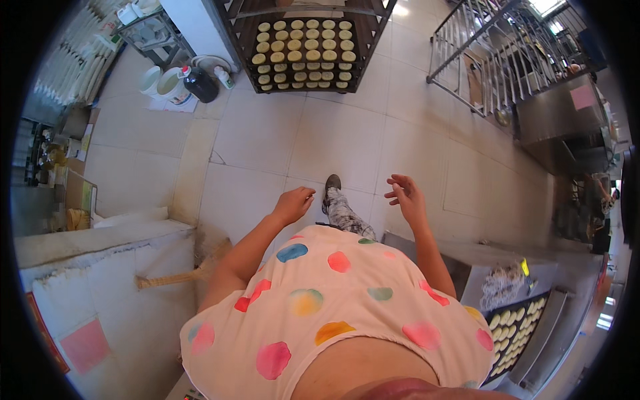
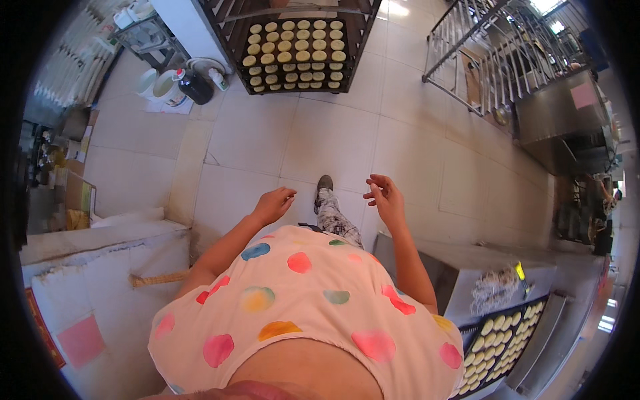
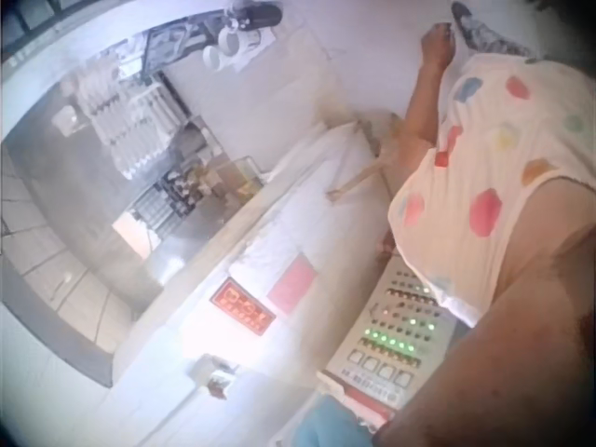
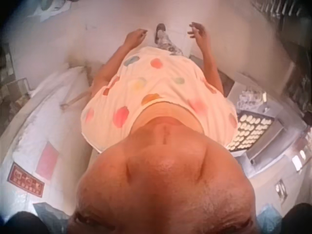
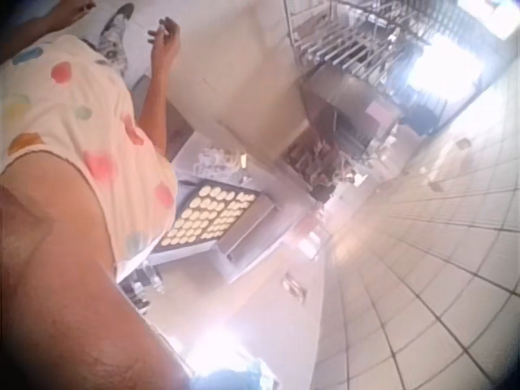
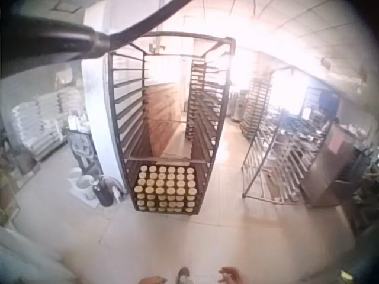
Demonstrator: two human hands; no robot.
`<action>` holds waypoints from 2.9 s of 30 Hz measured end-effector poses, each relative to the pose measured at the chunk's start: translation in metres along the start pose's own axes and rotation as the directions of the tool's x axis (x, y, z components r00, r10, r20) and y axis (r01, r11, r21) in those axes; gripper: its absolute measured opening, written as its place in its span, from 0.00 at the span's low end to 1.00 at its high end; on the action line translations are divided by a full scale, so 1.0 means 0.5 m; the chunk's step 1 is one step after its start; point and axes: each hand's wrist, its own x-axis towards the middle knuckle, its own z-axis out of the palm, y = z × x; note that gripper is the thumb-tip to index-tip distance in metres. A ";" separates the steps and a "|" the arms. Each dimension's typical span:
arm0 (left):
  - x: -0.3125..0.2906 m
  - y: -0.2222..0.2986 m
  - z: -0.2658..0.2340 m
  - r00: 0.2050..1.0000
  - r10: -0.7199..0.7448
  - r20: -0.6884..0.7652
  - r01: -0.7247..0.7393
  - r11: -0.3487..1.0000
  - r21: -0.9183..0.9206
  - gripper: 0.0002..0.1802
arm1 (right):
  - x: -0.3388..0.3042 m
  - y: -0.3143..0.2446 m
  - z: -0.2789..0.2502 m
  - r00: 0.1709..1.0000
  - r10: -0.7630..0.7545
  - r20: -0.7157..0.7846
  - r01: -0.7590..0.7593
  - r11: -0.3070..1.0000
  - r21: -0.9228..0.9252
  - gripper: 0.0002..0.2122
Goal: The person moves baking trays of patterned cookies from a storage rack to a stainless steel table and adjusts the position of the cookies on the trays by hand.
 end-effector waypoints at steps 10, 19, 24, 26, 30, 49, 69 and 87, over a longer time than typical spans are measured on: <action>0.211 -0.234 -0.174 0.860 -0.508 -0.051 0.487 0.846 -0.214 0.15 | 0.557 -0.065 0.101 0.974 0.139 0.178 -0.154 0.985 0.076 0.12; 0.367 -0.452 -0.238 0.783 -0.612 0.107 0.567 0.634 -0.526 0.14 | 0.826 -0.077 0.226 0.923 0.363 0.126 -0.376 0.920 0.110 0.12; 0.527 -0.632 -0.296 0.735 -0.647 0.204 0.610 0.499 -0.615 0.14 | 0.863 0.038 0.240 0.858 0.512 -0.047 -0.476 0.826 0.302 0.13; 0.608 -0.682 -0.341 0.673 -0.700 0.238 0.674 0.449 -0.587 0.14 | 0.877 0.058 0.248 0.837 0.534 -0.119 -0.478 0.820 0.316 0.13; 0.749 -0.788 -0.395 0.578 -0.781 0.236 0.659 0.277 -0.700 0.16 | 0.933 0.096 0.268 0.817 0.542 -0.196 -0.469 0.823 0.320 0.13; 1.088 -0.974 -0.305 0.552 -0.796 0.248 -0.039 -0.322 -0.946 0.13 | 1.500 0.295 0.294 0.795 0.604 -0.063 -0.300 0.481 0.823 0.13; 0.817 -0.915 -0.338 0.477 -0.834 0.278 -0.007 -0.320 -0.947 0.36 | 1.246 0.329 0.156 0.763 0.645 -0.047 -0.296 0.412 0.862 0.19; 0.752 -0.769 -0.351 0.223 -0.950 -0.218 0.658 0.311 -0.685 0.43 | 1.198 0.276 0.123 0.743 0.443 -0.502 -0.651 0.653 -0.387 0.35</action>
